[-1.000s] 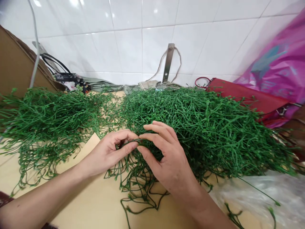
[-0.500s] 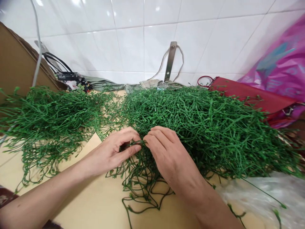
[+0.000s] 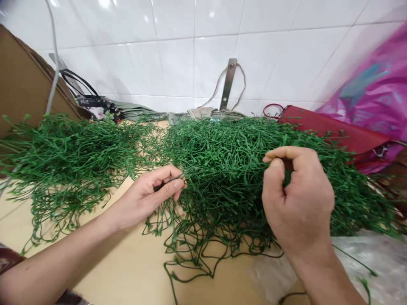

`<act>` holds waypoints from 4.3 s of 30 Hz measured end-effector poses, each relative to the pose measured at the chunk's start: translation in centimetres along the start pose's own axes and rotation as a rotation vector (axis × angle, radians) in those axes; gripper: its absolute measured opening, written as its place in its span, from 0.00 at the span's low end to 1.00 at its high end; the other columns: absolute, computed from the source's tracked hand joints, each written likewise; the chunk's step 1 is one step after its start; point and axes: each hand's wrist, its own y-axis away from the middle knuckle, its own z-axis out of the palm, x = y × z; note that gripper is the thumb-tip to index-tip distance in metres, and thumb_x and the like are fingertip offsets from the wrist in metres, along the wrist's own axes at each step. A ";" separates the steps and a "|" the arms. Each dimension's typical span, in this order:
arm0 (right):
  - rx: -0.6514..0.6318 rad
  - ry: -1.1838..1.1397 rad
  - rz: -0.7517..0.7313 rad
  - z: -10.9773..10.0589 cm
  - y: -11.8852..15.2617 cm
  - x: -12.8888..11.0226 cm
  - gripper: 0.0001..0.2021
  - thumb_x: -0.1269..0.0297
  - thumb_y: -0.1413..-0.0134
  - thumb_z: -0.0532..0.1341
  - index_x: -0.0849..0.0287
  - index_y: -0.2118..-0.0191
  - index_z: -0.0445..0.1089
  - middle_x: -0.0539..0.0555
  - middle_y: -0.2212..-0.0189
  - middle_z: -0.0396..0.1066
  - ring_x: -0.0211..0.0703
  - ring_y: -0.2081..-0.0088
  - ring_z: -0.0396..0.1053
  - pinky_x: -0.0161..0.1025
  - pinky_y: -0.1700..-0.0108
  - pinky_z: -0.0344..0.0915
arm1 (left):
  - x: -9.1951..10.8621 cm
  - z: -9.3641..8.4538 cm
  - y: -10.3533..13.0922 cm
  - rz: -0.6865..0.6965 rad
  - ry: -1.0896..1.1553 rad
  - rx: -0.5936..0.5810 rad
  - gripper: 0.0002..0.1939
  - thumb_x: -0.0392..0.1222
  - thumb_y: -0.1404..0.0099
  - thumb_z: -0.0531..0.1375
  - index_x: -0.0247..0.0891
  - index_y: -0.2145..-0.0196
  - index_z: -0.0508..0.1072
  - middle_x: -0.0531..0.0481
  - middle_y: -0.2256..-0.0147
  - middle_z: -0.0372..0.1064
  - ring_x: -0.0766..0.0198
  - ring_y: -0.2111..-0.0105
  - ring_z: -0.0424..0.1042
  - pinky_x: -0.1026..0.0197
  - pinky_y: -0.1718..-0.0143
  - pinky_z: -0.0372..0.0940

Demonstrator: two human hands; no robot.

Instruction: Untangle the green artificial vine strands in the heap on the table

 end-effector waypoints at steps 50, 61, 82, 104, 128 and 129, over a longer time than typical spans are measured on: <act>-0.190 -0.159 -0.365 2.7 3.3 -5.2 0.11 0.78 0.42 0.52 0.52 0.69 0.57 0.50 0.74 0.60 0.44 0.70 0.64 0.41 0.66 0.63 | 0.4 1.8 0.0 0.008 0.023 0.094 0.09 0.40 0.28 0.55 0.39 0.68 0.66 0.58 0.74 0.59 0.69 0.72 0.59 0.64 0.70 0.55; -0.053 -0.120 -0.227 1.0 0.6 -1.4 0.10 0.72 0.38 0.51 0.55 0.61 0.69 0.56 0.63 0.73 0.49 0.57 0.71 0.48 0.53 0.67 | -0.5 0.1 -0.4 -0.011 0.187 0.302 0.10 0.44 0.29 0.56 0.38 0.68 0.67 0.55 0.72 0.61 0.67 0.72 0.58 0.64 0.69 0.56; -0.565 -0.646 0.113 2.4 3.0 -4.9 0.11 0.62 0.36 0.55 0.53 0.65 0.74 0.48 0.71 0.77 0.39 0.68 0.75 0.34 0.64 0.71 | -0.8 0.9 -0.9 -0.140 0.471 0.135 0.06 0.43 0.34 0.63 0.37 0.63 0.74 0.55 0.71 0.67 0.68 0.71 0.62 0.64 0.68 0.56; -0.383 -0.437 0.227 1.8 3.2 -3.3 0.10 0.60 0.36 0.54 0.54 0.65 0.71 0.47 0.78 0.74 0.39 0.74 0.74 0.33 0.71 0.68 | -1.6 -1.2 -1.8 -0.093 0.638 0.774 0.11 0.43 0.38 0.67 0.39 0.74 0.71 0.57 0.75 0.66 0.69 0.72 0.61 0.66 0.66 0.57; -0.206 -0.357 0.035 1.9 3.0 -3.5 0.12 0.64 0.32 0.55 0.52 0.50 0.73 0.51 0.58 0.80 0.42 0.56 0.79 0.41 0.50 0.75 | -1.4 1.3 -1.5 -0.164 0.735 0.341 0.08 0.45 0.35 0.65 0.38 0.67 0.77 0.52 0.67 0.77 0.68 0.70 0.74 0.64 0.63 0.65; -0.187 -0.342 0.006 1.9 3.0 -3.6 0.12 0.65 0.33 0.55 0.52 0.49 0.73 0.52 0.55 0.79 0.42 0.54 0.78 0.42 0.48 0.74 | -1.4 1.3 -1.5 -0.169 0.754 0.330 0.08 0.44 0.35 0.65 0.38 0.67 0.77 0.52 0.66 0.77 0.69 0.70 0.74 0.64 0.63 0.65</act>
